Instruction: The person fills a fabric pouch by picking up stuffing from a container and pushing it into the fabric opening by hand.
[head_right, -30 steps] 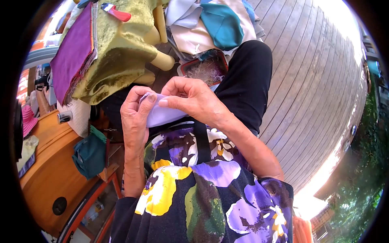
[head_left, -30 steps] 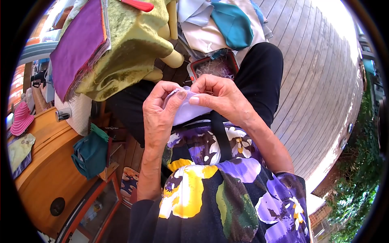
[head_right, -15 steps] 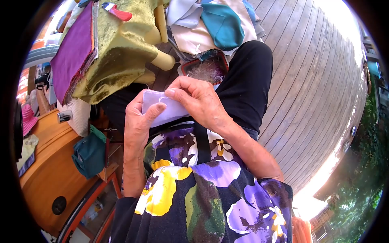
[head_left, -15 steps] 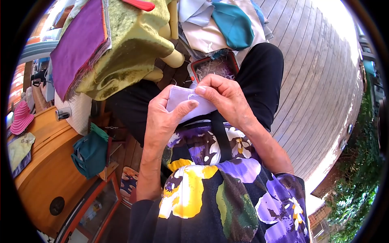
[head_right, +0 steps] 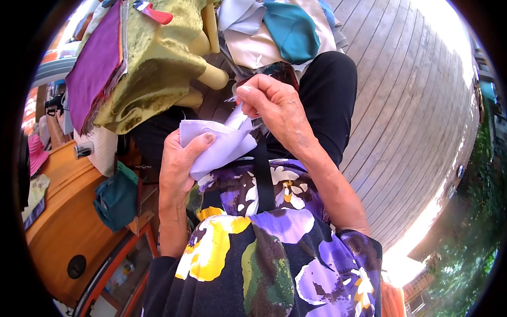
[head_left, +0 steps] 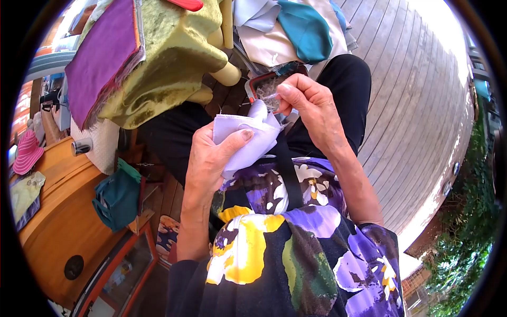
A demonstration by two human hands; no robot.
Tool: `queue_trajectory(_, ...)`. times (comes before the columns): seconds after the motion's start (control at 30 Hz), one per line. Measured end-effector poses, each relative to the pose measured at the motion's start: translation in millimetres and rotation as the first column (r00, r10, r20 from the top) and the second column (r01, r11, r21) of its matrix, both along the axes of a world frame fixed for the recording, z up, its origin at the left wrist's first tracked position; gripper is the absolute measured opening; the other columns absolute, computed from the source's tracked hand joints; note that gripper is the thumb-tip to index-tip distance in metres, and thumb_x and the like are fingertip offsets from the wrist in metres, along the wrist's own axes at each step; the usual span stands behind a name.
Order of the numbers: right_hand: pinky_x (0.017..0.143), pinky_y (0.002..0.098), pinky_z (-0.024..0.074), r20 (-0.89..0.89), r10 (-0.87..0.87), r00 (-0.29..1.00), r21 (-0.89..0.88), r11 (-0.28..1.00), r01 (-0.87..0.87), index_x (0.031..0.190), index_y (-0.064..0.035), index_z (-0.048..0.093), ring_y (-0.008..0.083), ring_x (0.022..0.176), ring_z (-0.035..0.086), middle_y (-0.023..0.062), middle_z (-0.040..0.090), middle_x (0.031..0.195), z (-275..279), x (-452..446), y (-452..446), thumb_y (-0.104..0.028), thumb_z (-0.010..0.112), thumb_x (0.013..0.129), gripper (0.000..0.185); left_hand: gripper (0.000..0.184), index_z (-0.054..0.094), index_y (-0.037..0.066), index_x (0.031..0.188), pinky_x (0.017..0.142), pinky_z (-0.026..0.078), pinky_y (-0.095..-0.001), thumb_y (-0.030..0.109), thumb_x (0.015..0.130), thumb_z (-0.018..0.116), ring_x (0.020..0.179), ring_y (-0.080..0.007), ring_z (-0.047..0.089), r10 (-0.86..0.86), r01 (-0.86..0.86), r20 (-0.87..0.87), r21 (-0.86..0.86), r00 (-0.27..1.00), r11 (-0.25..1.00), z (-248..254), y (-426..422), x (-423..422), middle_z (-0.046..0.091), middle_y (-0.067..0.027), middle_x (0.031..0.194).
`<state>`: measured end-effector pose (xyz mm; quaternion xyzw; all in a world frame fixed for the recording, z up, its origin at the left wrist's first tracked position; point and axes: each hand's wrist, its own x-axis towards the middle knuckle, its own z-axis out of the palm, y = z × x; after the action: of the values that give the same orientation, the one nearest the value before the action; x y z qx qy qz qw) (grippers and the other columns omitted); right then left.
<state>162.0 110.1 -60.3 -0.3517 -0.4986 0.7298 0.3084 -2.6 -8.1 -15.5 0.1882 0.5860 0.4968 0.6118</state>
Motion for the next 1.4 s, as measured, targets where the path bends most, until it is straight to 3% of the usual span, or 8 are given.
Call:
queue_trajectory(0.37, 0.071, 0.0222, 0.0481, 0.164, 0.222, 0.961, 0.430, 0.861, -0.272, 0.096, -0.0011, 0.066, 0.0063, 0.078, 0.058, 0.0005, 0.065, 0.085, 19, -3, -10, -0.013, 0.065, 0.089, 0.014, 0.020, 0.066, -0.003, 0.096, 0.066, 0.050, -0.0215, 0.012, 0.083, 0.068, 0.072, -0.0077, 0.062, -0.027, 0.032, -0.116, 0.043, 0.993, 0.999, -2, 3, 2, 0.068, -0.0057, 0.085)
queue_trajectory(0.5, 0.061, 0.0250, 0.0478, 0.123, -0.025, 0.992, 0.224, 0.975, -0.003, 0.089, -0.0005, 0.066, 0.0115, 0.066, 0.060, 0.0047, 0.065, 0.072, 5, -9, -8, -0.012, 0.063, 0.085, 0.012, 0.021, 0.066, -0.004, 0.097, 0.068, 0.052, -0.0232, 0.009, 0.081, 0.069, 0.074, -0.0097, 0.064, -0.029, 0.028, -0.108, -0.011, 0.994, 1.000, 1, 3, 5, 0.068, -0.0081, 0.087)
queue_trajectory(0.63, 0.061, 0.0265, 0.0485, 0.167, -0.001, 0.986, 0.324, 0.945, -0.054, 0.090, -0.0017, 0.066, 0.0144, 0.067, 0.063, 0.0064, 0.067, 0.077, 14, -4, -5, -0.011, 0.063, 0.085, 0.011, 0.020, 0.066, -0.004, 0.097, 0.069, 0.051, -0.0229, 0.008, 0.081, 0.069, 0.074, -0.0099, 0.063, -0.031, 0.029, -0.123, -0.019, 0.992, 0.999, 1, 3, 4, 0.068, -0.0079, 0.087)
queue_trajectory(0.7, 0.062, 0.0301, 0.0495, 0.174, 0.026, 0.984, 0.685, 0.715, -0.140, 0.090, -0.0041, 0.066, 0.0216, 0.070, 0.064, 0.0080, 0.064, 0.079, 18, -5, -7, -0.010, 0.063, 0.083, 0.010, 0.019, 0.066, -0.004, 0.096, 0.069, 0.051, -0.0226, 0.008, 0.081, 0.069, 0.075, -0.0096, 0.063, -0.037, 0.035, -0.148, -0.016, 0.988, 0.999, 1, 5, 5, 0.068, -0.0075, 0.087)
queue_trajectory(0.93, 0.061, 0.0373, 0.0479, 0.348, -0.040, 0.937, 0.806, 0.523, -0.277, 0.079, -0.0055, 0.058, 0.0294, 0.069, 0.058, 0.0093, 0.056, 0.074, 28, -10, -18, -0.010, 0.064, 0.078, 0.008, 0.014, 0.066, -0.001, 0.091, 0.065, 0.047, -0.0227, 0.010, 0.083, 0.066, 0.071, -0.0065, 0.058, -0.082, 0.127, -0.523, 0.051, 0.849, 0.991, 2, 6, 12, 0.066, -0.0028, 0.077)
queue_trajectory(1.1, 0.060, 0.0389, 0.0480, 0.320, -0.138, 0.937, 0.757, 0.633, -0.165, 0.077, -0.0047, 0.055, 0.0313, 0.067, 0.059, 0.0110, 0.055, 0.073, 18, -20, -23, -0.006, 0.063, 0.075, 0.009, 0.013, 0.065, -0.002, 0.089, 0.061, 0.045, -0.0238, 0.009, 0.083, 0.066, 0.069, -0.0064, 0.056, -0.160, 0.223, -0.568, 0.042, 0.807, 0.974, 1, 9, 4, 0.064, -0.0023, 0.075)
queue_trajectory(1.27, 0.059, 0.0359, 0.0496, 0.327, -0.371, 0.869, 0.784, 0.620, -0.030, 0.079, -0.0027, 0.058, 0.0292, 0.065, 0.060, 0.0114, 0.057, 0.071, 9, -11, 2, -0.004, 0.063, 0.074, 0.007, 0.013, 0.067, -0.002, 0.090, 0.059, 0.044, -0.0201, 0.009, 0.083, 0.066, 0.067, -0.0044, 0.056, -0.107, 0.109, -0.225, -0.004, 0.969, 0.994, 4, 2, 5, 0.063, -0.0002, 0.076)
queue_trajectory(1.4, 0.062, 0.0306, 0.0498, 0.359, -0.185, 0.915, 0.510, 0.860, -0.026, 0.080, -0.0006, 0.062, 0.0207, 0.067, 0.064, 0.0103, 0.062, 0.070, 24, -3, 6, -0.009, 0.063, 0.079, 0.009, 0.016, 0.066, -0.002, 0.095, 0.066, 0.049, -0.0204, 0.007, 0.082, 0.067, 0.072, -0.0075, 0.061, -0.048, 0.046, -0.129, -0.013, 0.990, 0.999, 1, 1, 1, 0.067, -0.0051, 0.084)
